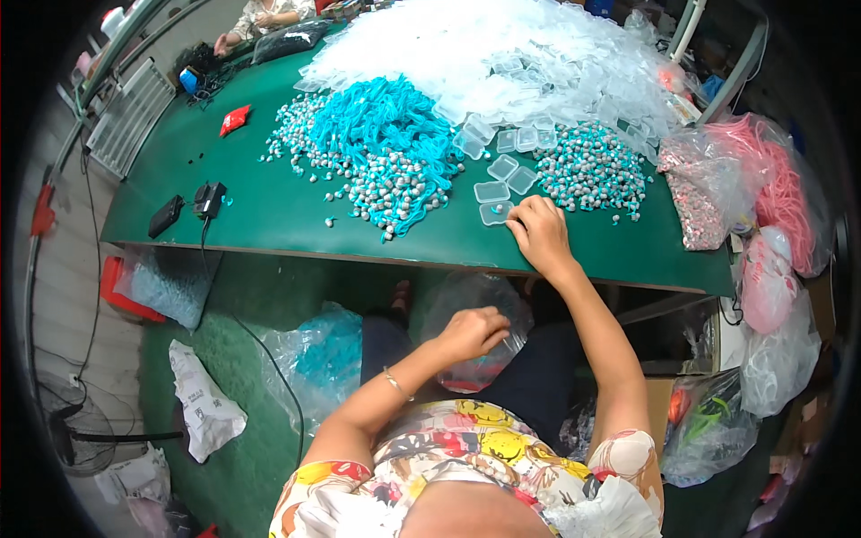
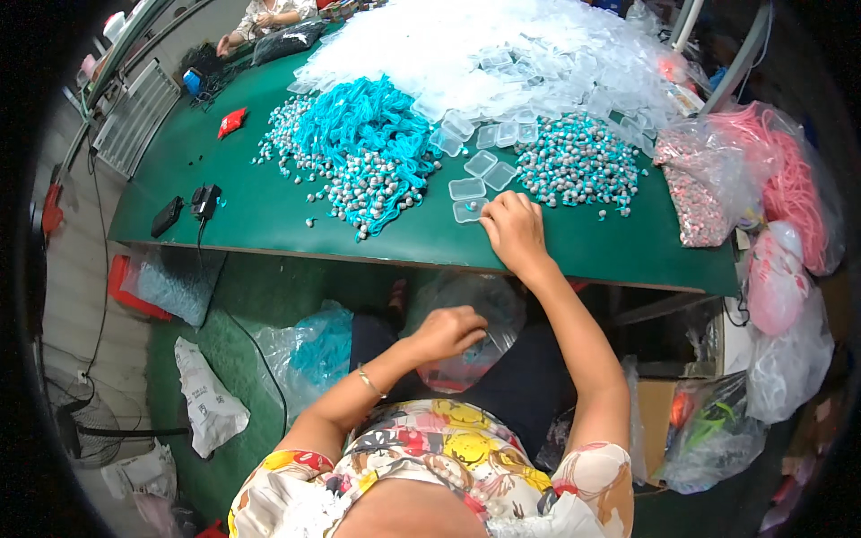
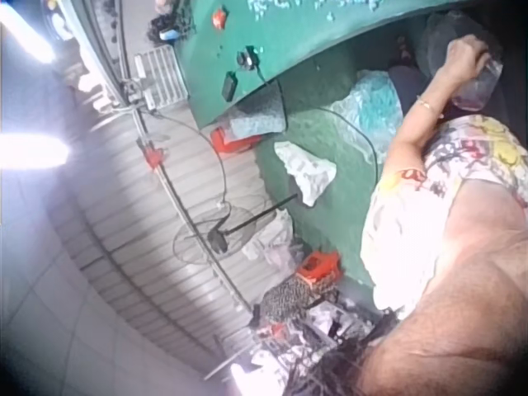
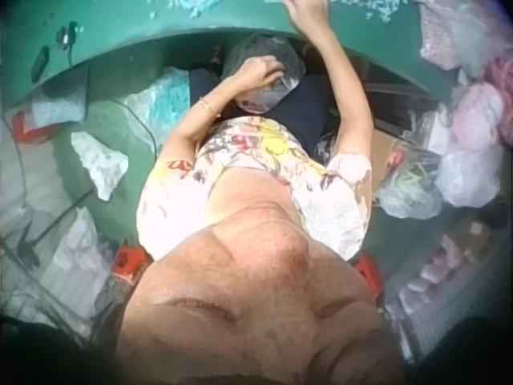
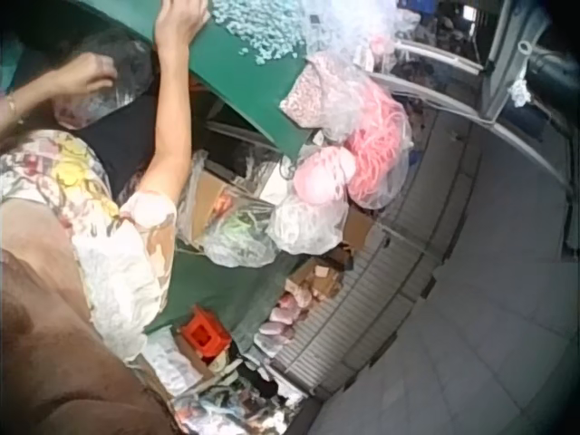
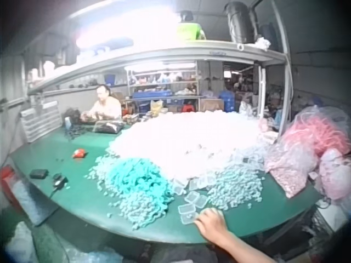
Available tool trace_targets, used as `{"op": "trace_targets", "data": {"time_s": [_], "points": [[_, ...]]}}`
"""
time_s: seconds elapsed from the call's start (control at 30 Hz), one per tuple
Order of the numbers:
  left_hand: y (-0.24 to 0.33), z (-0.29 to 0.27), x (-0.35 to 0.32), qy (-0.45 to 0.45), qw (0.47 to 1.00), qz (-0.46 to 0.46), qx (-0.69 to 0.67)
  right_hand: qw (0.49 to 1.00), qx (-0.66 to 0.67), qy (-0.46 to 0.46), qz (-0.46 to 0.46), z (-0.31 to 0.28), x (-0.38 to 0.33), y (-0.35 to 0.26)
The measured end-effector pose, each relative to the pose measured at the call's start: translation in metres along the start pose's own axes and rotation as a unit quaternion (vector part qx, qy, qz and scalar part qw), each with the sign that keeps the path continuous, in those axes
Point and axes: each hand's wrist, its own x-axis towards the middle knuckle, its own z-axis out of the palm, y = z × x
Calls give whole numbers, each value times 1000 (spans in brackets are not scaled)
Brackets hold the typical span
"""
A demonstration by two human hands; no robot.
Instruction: The person sits at a green table and repeatedly picks up small teal and white beads, placing them into small clear plastic containers. They close the containers and set them aside on the table. The task involves sorting and packaging loose beads into individual units.
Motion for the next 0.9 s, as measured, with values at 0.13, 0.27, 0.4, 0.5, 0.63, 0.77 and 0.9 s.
{"op": "trace_targets", "data": {"time_s": [0.13, 0.27, 0.4, 0.5, 0.63, 0.77, 0.9], "points": [[22, -69, 32, 179, 983, 32, 12, 1000, 11, 1, -5, -7, -8, -7], [-2, -98, 61, 271, 957, -81, 69, 999, 28, -26, -7, -16, -9, -22], [-17, -100, 66, 280, 946, -84, 140, 1000, 25, 11, -9, -15, -1, -24], [-25, -106, 57, 302, 932, -106, 173, 1000, 1, 11, -20, -8, 9, -22], [-37, -122, 50, 319, 908, -139, 234, 1000, -8, -24, -16, -2, 11, -20], [-46, -124, 61, 309, 893, -139, 295, 1000, 11, 10, -14, -2, 7, -20], [-51, -122, 81, 323, 871, -76, 362, 1000, 9, 27, -8, -4, 5, -16]]}}
